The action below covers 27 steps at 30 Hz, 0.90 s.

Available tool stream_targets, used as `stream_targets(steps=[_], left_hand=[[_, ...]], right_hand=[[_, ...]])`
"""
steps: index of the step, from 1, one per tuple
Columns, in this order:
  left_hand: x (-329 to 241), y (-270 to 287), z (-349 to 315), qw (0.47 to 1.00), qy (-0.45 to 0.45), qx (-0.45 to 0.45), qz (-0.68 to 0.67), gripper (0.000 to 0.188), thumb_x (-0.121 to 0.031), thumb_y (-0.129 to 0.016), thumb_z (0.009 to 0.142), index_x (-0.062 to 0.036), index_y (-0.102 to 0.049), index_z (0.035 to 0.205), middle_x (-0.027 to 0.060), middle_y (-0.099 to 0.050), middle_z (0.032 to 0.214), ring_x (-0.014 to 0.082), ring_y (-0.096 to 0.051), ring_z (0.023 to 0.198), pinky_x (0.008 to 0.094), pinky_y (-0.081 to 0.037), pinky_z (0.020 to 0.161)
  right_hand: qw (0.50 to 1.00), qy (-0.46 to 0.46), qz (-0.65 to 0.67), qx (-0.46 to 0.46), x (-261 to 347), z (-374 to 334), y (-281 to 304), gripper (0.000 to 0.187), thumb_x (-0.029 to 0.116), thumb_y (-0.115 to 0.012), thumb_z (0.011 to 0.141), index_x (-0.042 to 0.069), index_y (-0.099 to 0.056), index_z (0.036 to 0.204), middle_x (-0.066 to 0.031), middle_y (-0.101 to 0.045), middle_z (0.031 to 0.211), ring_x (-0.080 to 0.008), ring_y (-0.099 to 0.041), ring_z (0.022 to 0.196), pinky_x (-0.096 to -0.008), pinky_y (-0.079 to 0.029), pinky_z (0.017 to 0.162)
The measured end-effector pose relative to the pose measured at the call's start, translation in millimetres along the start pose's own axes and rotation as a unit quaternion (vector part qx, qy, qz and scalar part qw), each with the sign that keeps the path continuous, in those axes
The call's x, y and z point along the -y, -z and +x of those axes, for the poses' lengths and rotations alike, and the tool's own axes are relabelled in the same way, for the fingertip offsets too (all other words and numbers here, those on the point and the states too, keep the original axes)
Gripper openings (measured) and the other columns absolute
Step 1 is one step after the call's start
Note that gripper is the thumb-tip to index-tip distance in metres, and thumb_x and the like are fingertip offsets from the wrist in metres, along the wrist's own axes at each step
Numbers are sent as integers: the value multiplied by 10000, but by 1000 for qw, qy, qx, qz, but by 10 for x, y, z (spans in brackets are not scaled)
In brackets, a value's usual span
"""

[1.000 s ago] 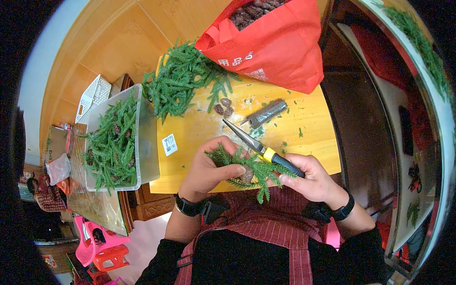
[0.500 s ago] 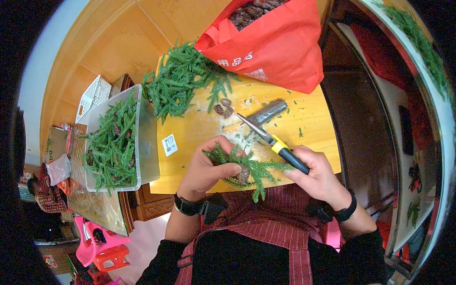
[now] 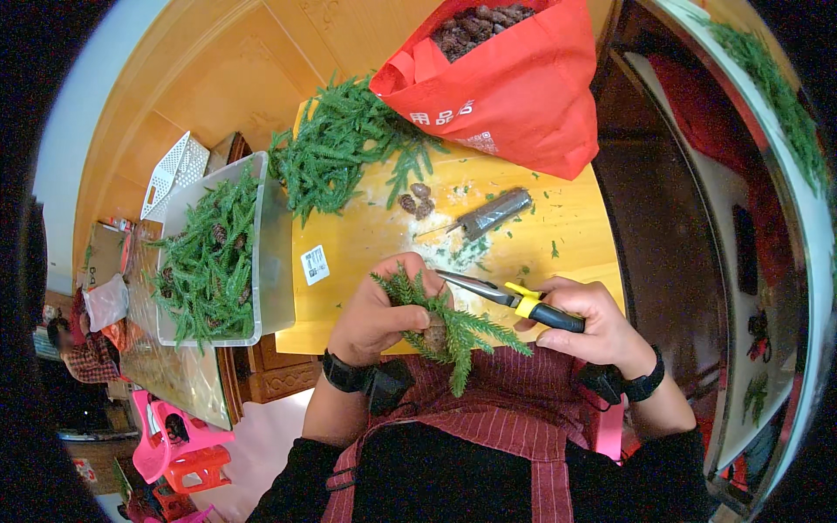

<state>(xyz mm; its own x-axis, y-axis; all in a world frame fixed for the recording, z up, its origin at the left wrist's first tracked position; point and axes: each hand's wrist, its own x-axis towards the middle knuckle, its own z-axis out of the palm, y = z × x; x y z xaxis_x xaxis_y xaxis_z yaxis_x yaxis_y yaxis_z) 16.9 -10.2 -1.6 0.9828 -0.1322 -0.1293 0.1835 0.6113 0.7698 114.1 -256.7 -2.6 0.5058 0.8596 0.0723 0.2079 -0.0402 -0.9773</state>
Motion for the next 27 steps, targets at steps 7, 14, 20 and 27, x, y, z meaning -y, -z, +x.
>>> stream_targets(steps=[7, 14, 20, 27], left_hand=[[-54, -19, -29, 995, -18, -27, 98, 298, 96, -679, 628, -56, -501, 812, 44, -570, 851, 205, -571, 883, 320, -471, 773], [-5, -169, -9, 763, -252, -137, 579, 165, 14, -699, 686, -12, -591, 808, 71, -638, 865, 149, -602, 809, 257, -475, 705], [-36, -128, -48, 818, -235, -168, 497, 186, 22, -683, 709, -2, -575, 859, 73, -632, 879, 127, -601, 813, 254, -488, 687], [-42, -24, -74, 912, -161, -115, 358, 262, 43, -662, 721, 12, -517, 938, 103, -614, 908, 137, -603, 790, 261, -516, 694]], right_hand=[[994, 7, -109, -24, 69, -20, 76, 319, 269, -696, 700, 15, -526, 609, -99, -543, 627, -239, -547, 640, -304, -419, 567], [944, 30, -315, -96, 251, 12, 26, 329, 205, -693, 689, 11, -454, 572, -128, -466, 575, -289, -508, 568, -328, -432, 579], [968, 45, -226, -95, 223, 20, 78, 337, 320, -673, 699, 0, -571, 692, -128, -585, 717, -269, -578, 788, -345, -437, 756], [987, -55, -151, -28, 262, -4, 142, 407, 399, -636, 729, -6, -618, 767, -121, -625, 805, -261, -580, 874, -338, -438, 762]])
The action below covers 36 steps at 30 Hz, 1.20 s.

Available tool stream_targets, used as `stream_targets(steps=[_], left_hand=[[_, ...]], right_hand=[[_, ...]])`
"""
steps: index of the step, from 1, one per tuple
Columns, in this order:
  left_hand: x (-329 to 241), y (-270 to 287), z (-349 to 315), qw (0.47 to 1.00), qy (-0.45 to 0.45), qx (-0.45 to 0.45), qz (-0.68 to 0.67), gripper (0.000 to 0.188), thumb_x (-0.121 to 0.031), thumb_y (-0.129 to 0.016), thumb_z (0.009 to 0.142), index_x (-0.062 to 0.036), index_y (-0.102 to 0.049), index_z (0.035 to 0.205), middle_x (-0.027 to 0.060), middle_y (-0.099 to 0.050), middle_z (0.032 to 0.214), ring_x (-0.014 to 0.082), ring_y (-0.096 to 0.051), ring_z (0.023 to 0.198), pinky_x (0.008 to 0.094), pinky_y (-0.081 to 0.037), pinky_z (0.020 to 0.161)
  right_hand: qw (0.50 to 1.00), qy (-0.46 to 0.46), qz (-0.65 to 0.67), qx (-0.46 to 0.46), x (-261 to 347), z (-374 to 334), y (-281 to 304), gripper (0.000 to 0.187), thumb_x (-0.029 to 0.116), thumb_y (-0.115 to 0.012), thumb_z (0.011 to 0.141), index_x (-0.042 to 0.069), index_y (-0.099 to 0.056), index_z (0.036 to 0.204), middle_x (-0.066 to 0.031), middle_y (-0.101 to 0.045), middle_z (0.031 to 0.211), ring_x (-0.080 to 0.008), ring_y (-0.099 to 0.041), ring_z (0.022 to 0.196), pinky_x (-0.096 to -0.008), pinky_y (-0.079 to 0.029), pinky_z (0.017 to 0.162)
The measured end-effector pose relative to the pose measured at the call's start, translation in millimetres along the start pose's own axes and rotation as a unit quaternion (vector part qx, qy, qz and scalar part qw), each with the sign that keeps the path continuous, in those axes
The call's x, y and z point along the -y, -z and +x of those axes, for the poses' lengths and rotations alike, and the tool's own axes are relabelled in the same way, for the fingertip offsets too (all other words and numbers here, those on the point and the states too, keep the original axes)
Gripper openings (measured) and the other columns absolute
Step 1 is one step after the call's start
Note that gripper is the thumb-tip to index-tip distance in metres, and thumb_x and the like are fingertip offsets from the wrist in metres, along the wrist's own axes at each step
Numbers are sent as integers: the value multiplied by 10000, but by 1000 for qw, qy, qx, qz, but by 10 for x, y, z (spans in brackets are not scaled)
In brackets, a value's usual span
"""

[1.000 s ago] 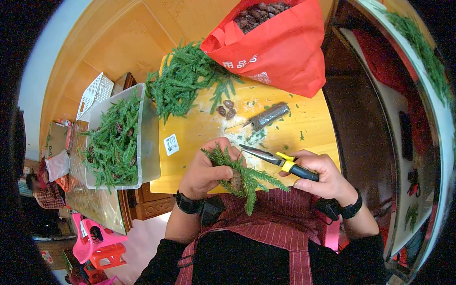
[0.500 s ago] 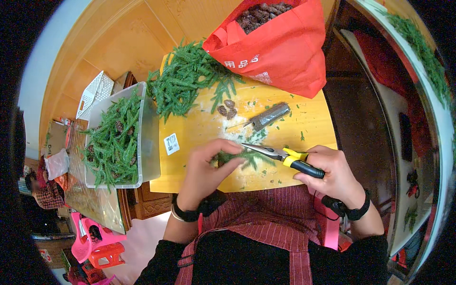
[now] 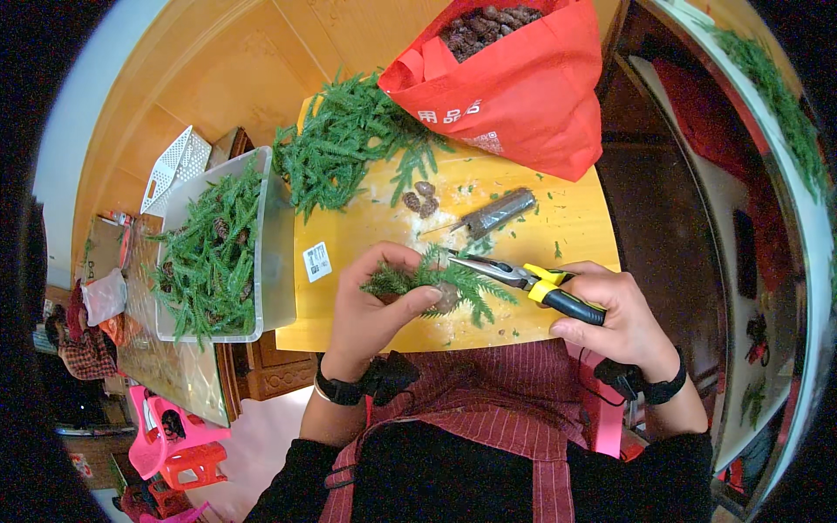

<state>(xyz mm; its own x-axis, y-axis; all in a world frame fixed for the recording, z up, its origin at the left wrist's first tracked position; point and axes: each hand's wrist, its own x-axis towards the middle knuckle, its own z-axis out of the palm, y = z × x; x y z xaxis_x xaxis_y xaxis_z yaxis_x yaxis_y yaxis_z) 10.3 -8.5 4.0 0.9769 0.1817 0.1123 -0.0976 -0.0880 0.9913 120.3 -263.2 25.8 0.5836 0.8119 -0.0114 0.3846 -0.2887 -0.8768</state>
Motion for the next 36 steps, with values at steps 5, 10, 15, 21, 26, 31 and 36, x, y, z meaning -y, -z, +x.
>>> stream_targets(steps=[5, 10, 15, 21, 26, 31, 36], left_hand=[[-35, 11, -12, 1000, 10, 7, -14, 230, 40, -661, 724, 17, -532, 913, 94, -614, 911, 127, -601, 787, 258, -515, 691], [-60, 10, 9, 1000, 1, 15, 2, 208, 40, -667, 718, 19, -550, 889, 85, -614, 896, 123, -599, 794, 257, -514, 697], [-77, 33, -11, 1000, 0, 11, -16, 199, 42, -668, 715, 19, -555, 877, 75, -616, 867, 119, -597, 783, 248, -506, 687], [-126, 37, -12, 998, 4, 12, -58, 199, 32, -679, 711, 13, -560, 869, 72, -611, 866, 113, -594, 763, 240, -495, 674], [-114, 53, -20, 999, 2, 12, -53, 194, 36, -685, 702, 6, -564, 851, 64, -601, 864, 111, -580, 783, 243, -487, 692], [-141, 60, -28, 998, 18, 17, -55, 195, 42, -694, 689, -1, -571, 834, 67, -602, 867, 118, -565, 827, 254, -476, 734], [-165, 53, -19, 1000, 1, 19, -24, 197, 45, -705, 673, -7, -578, 815, 73, -609, 878, 126, -566, 838, 261, -462, 760]], right_hand=[[1000, 15, -5, 25, 21, 33, 38, 398, 377, -644, 723, -18, -612, 765, -132, -628, 814, -241, -579, 837, -319, -436, 728], [995, -7, 102, -18, -7, 65, 110, 370, 344, -647, 711, -23, -594, 726, -108, -638, 809, -201, -558, 815, -308, -425, 729], [998, 53, 25, 8, -46, 128, 116, 257, 228, -694, 697, -4, -585, 721, -94, -552, 649, -228, -572, 741, -347, -432, 793], [992, 108, -10, 59, -25, 160, 144, 290, 252, -730, 673, 7, -580, 708, -75, -508, 573, -258, -562, 645, -397, -426, 856], [993, 110, -27, 40, 65, 197, 97, 255, 236, -744, 658, 21, -622, 723, -74, -553, 592, -262, -575, 655, -368, -450, 808], [995, 85, -34, 49, 106, 170, 117, 246, 239, -748, 651, 35, -637, 730, -75, -567, 603, -270, -582, 677, -358, -462, 778], [991, 118, -56, 35, 118, 171, 127, 233, 236, -744, 657, 41, -639, 729, -79, -560, 594, -264, -583, 682, -349, -468, 743]])
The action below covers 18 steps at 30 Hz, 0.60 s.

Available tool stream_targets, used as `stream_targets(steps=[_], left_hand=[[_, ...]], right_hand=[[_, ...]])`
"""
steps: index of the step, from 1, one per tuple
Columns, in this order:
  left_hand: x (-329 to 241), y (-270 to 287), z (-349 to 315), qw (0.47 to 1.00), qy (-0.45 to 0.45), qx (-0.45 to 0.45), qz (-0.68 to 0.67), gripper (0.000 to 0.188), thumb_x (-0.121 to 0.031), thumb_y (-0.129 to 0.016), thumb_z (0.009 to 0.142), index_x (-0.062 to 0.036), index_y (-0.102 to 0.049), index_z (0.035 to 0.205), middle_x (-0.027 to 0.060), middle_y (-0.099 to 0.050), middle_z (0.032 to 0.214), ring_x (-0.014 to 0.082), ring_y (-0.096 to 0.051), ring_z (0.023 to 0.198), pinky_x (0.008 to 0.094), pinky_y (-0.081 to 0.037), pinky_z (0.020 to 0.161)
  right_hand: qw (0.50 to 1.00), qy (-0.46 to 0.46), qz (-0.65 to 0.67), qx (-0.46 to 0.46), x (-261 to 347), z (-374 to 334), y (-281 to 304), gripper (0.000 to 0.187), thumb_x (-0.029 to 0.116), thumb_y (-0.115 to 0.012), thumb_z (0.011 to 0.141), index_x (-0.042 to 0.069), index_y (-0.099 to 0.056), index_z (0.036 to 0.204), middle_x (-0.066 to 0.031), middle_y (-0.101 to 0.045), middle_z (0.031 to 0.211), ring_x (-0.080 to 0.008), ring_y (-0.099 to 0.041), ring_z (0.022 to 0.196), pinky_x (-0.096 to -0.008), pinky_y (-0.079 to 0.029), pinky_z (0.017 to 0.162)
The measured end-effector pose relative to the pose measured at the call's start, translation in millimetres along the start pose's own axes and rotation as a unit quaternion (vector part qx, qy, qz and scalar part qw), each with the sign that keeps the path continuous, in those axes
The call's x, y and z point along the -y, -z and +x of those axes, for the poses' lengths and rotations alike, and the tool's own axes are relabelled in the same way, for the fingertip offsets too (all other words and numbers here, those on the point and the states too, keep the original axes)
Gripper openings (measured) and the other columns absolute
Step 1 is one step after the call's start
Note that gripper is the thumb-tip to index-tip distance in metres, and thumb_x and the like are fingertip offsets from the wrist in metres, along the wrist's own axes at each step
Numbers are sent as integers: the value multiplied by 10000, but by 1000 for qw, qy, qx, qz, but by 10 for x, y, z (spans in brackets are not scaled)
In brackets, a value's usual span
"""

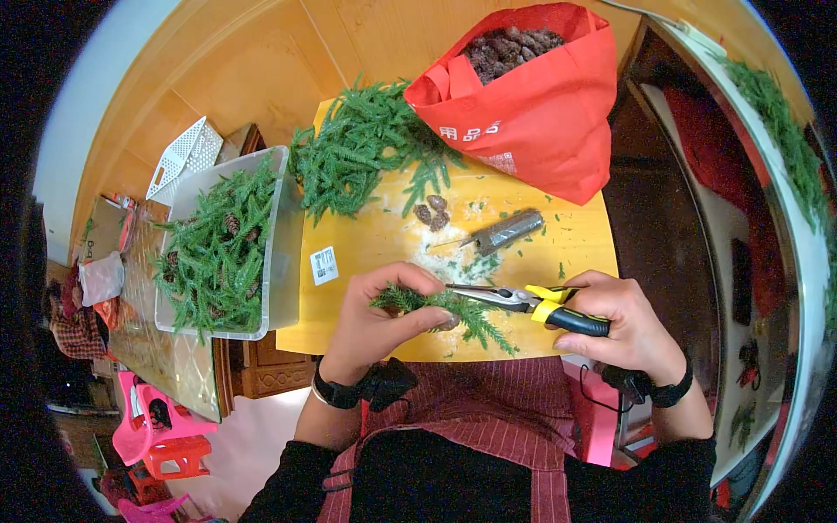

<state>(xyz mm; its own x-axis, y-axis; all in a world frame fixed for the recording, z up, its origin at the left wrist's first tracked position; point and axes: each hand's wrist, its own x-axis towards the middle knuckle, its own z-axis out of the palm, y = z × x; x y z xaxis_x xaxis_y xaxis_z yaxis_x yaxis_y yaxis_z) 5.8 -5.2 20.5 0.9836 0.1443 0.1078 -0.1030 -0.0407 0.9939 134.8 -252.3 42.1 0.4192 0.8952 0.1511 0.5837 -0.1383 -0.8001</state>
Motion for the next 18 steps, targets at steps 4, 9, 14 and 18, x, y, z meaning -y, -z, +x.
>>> stream_targets(steps=[4, 9, 14, 18], left_hand=[[30, 10, -19, 1000, 6, 1, -21, 198, 45, -706, 673, -8, -582, 819, 70, -610, 878, 124, -567, 839, 257, -456, 762], [19, 21, -6, 1000, -4, 5, -7, 199, 53, -702, 672, -3, -586, 824, 76, -612, 876, 132, -570, 845, 264, -459, 758], [19, 25, 11, 998, -65, 14, 9, 202, 64, -690, 674, 0, -593, 839, 88, -616, 863, 147, -580, 834, 261, -459, 750], [-3, 22, 21, 994, -101, 10, 39, 242, 79, -668, 676, 0, -609, 897, 86, -622, 866, 155, -590, 818, 260, -460, 736]], right_hand=[[1000, -2, 1, -5, 22, 16, -17, 237, 244, -744, 657, 43, -635, 719, -79, -552, 586, -272, -572, 649, -345, -469, 731], [1000, -6, 9, -5, 21, 13, -18, 257, 253, -746, 652, 42, -600, 667, -83, -526, 563, -274, -556, 611, -344, -472, 705], [1000, 2, -21, 15, 41, -5, 39, 333, 246, -736, 668, 31, -493, 595, -84, -470, 557, -251, -507, 548, -319, -401, 513], [998, -36, 6, 56, 54, 10, 97, 323, 253, -734, 674, 31, -507, 615, -79, -469, 569, -234, -485, 518, -296, -357, 474]])
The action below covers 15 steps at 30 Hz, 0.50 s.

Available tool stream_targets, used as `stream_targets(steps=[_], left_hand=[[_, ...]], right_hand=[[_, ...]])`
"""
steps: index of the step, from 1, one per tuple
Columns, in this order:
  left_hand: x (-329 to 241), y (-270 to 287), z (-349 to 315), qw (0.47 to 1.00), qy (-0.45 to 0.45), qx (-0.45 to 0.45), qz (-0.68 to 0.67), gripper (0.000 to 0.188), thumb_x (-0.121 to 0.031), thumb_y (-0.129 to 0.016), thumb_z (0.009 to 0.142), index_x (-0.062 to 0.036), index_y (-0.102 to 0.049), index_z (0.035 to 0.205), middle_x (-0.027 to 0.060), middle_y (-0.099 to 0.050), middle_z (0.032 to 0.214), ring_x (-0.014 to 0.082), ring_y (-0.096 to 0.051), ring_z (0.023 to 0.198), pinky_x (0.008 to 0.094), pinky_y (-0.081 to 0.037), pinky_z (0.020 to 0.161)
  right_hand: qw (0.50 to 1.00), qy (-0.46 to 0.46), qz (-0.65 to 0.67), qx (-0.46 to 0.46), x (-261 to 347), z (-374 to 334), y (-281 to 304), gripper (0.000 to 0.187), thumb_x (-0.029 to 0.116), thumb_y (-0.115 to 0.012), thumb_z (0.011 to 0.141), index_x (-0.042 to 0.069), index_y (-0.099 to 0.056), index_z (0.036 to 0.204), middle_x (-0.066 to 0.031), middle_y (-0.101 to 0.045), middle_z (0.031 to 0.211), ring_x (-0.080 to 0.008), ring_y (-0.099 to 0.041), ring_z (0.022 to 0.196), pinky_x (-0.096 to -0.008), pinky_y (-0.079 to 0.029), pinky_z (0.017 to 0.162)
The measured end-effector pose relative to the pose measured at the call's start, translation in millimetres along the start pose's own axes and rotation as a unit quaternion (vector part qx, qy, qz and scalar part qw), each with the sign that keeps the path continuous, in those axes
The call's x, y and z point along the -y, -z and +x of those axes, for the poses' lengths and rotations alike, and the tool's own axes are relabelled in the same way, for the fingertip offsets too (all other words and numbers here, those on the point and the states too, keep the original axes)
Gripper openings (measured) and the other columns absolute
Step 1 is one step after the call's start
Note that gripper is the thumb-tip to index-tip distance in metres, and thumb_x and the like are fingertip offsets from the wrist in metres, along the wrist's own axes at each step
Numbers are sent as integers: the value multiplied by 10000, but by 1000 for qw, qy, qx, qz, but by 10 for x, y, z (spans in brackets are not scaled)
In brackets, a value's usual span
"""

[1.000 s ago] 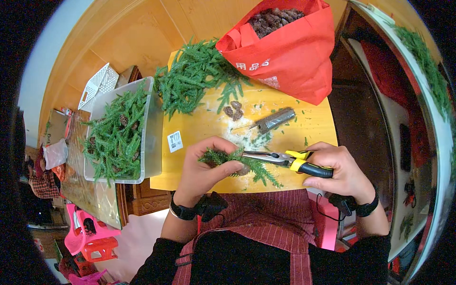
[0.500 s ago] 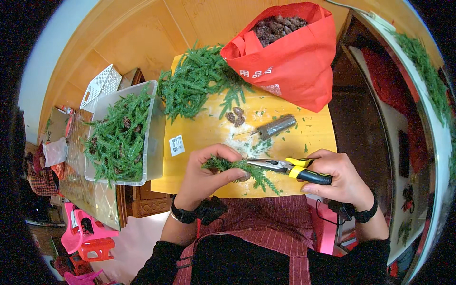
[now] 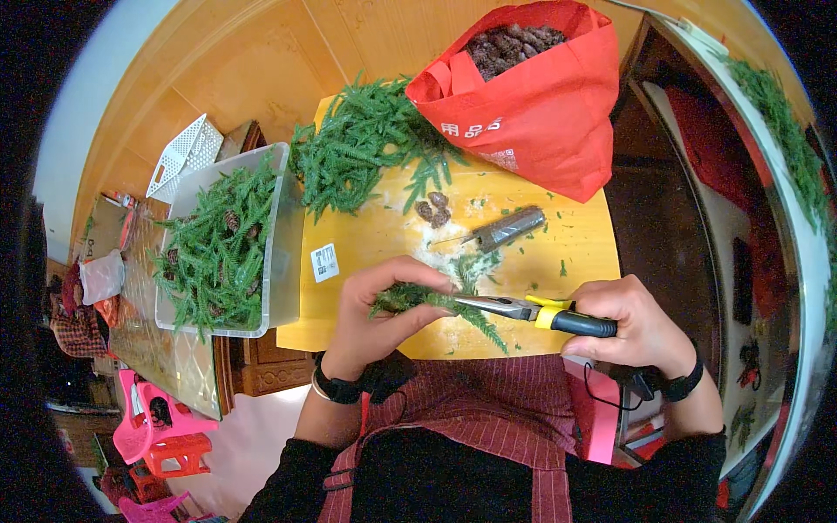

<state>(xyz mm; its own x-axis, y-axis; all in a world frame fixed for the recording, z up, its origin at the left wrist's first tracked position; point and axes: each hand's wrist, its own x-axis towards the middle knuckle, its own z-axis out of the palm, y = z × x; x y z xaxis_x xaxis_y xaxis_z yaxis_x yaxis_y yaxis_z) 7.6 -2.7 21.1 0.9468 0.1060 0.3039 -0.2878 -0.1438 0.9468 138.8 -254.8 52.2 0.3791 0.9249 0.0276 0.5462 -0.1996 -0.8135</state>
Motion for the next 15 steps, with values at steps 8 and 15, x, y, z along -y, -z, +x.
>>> stream_targets(steps=[8, 15], left_hand=[[-20, 35, 88, 982, -150, -1, 115, 232, 22, -658, 652, -23, -639, 879, 102, -650, 850, 224, -610, 786, 301, -467, 699], [-50, 76, 63, 940, -267, -36, 208, 225, 1, -664, 645, -37, -648, 866, 103, -653, 855, 237, -615, 744, 320, -476, 655]], right_hand=[[979, -80, 161, 98, 29, 35, 74, 415, 350, -714, 707, 26, -476, 603, -86, -487, 586, -217, -472, 498, -287, -323, 462], [988, 129, -82, 19, 21, 107, 68, 385, 367, -720, 687, 32, -537, 638, -70, -504, 587, -260, -538, 604, -348, -435, 629]])
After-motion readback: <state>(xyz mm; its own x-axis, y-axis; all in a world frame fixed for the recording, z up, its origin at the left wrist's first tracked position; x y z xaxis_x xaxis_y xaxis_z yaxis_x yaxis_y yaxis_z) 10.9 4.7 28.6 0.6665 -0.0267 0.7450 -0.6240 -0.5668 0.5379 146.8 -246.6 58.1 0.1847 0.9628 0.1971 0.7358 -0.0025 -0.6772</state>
